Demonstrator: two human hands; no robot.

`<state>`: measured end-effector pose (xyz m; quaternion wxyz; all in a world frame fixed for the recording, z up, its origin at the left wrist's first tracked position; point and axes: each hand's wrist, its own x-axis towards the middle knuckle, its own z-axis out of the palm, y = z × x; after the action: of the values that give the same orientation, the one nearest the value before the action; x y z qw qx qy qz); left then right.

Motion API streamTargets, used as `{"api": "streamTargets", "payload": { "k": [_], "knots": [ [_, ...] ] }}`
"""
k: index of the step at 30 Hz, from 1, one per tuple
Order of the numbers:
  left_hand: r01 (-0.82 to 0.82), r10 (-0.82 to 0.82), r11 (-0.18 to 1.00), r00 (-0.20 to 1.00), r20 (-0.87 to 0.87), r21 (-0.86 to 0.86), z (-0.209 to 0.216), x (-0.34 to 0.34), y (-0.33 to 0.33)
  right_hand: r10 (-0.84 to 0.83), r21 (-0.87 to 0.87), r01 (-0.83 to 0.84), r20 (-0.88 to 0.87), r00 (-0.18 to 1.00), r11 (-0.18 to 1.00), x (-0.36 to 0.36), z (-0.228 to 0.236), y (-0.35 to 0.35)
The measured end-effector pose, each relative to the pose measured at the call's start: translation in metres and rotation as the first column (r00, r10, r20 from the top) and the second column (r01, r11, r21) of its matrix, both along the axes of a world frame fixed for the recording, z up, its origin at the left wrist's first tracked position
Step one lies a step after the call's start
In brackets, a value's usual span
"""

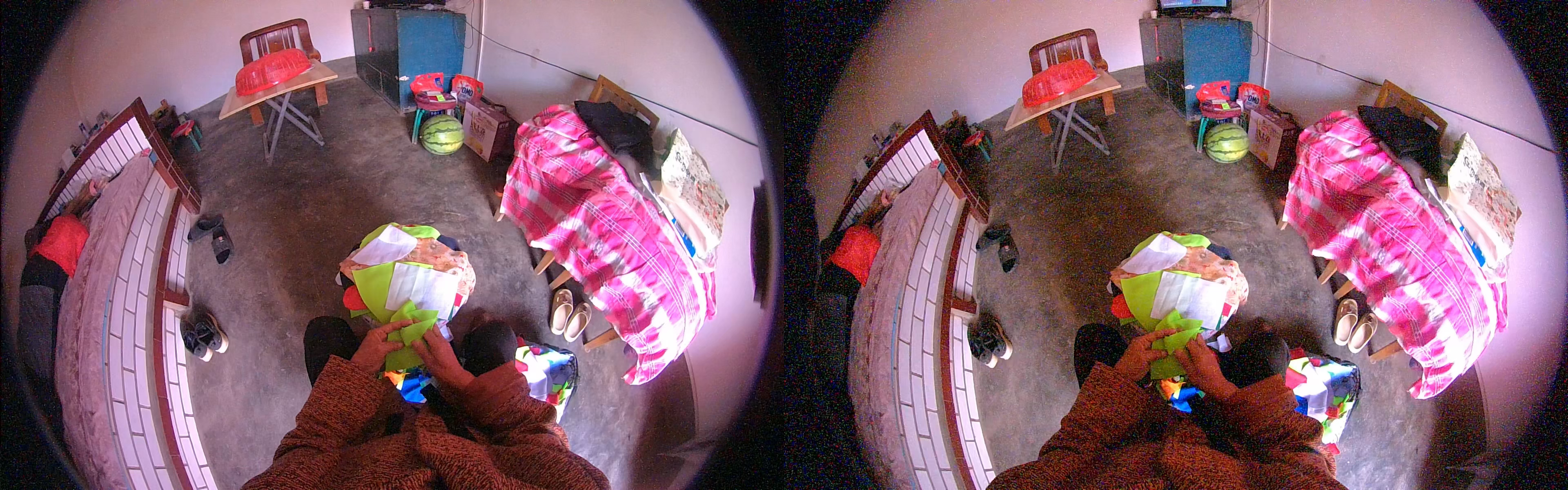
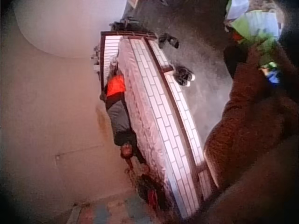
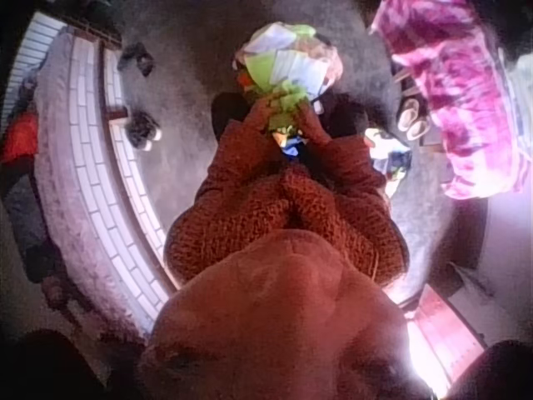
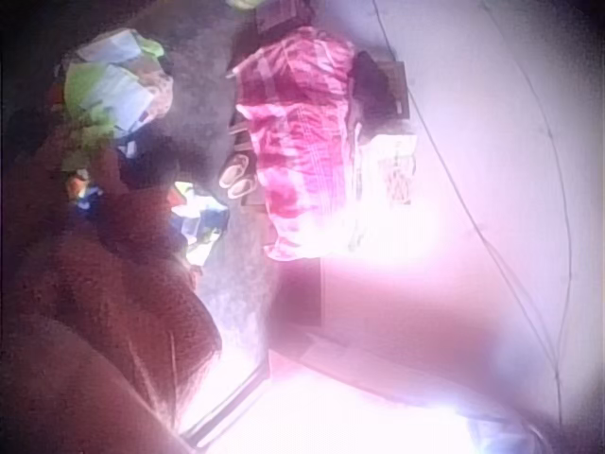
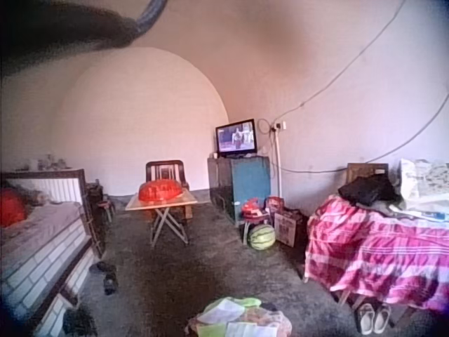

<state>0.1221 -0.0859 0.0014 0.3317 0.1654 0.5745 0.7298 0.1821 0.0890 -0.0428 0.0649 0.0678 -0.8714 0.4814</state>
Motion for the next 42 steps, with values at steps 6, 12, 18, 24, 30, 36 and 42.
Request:
{"api": "streamTargets", "payload": {
  "k": [6,12,18,24,30,36,42],
  "knots": [
    [-0.052,0.055,0.998,0.993,0.109,-0.030,-0.009,0.001,-0.001,0.015,0.027,-0.018,0.094,0.995,0.999,0.007,0.036,-0.010],
    [-0.103,0.103,0.992,0.995,-0.014,-0.073,-0.030,-0.002,-0.002,-0.054,-0.027,0.055,0.018,0.998,0.998,0.007,0.027,-0.011],
    [-0.122,0.124,0.992,0.985,0.119,-0.026,-0.030,-0.001,-0.001,-0.029,-0.599,0.191,0.270,0.963,0.778,-0.002,-0.017,-0.002],
    [-0.188,0.188,0.982,0.980,0.064,0.001,-0.015,-0.004,-0.006,0.061,-0.827,0.329,0.398,0.915,0.456,-0.001,0.032,0.008],
    [-0.282,0.195,0.935,0.914,0.355,0.213,-0.022,-0.007,-0.008,0.229,-0.962,0.244,0.266,0.936,0.119,-0.010,0.074,0.037],
    [-0.261,0.144,0.893,0.938,0.317,0.367,-0.024,-0.009,-0.007,0.255,-0.966,0.216,0.176,0.951,-0.140,-0.044,0.076,0.064],
    [-0.318,0.191,0.890,0.911,0.366,0.326,-0.023,-0.010,-0.011,0.142,-0.964,0.244,0.229,0.963,-0.105,-0.069,0.086,0.070]
  ]
}}
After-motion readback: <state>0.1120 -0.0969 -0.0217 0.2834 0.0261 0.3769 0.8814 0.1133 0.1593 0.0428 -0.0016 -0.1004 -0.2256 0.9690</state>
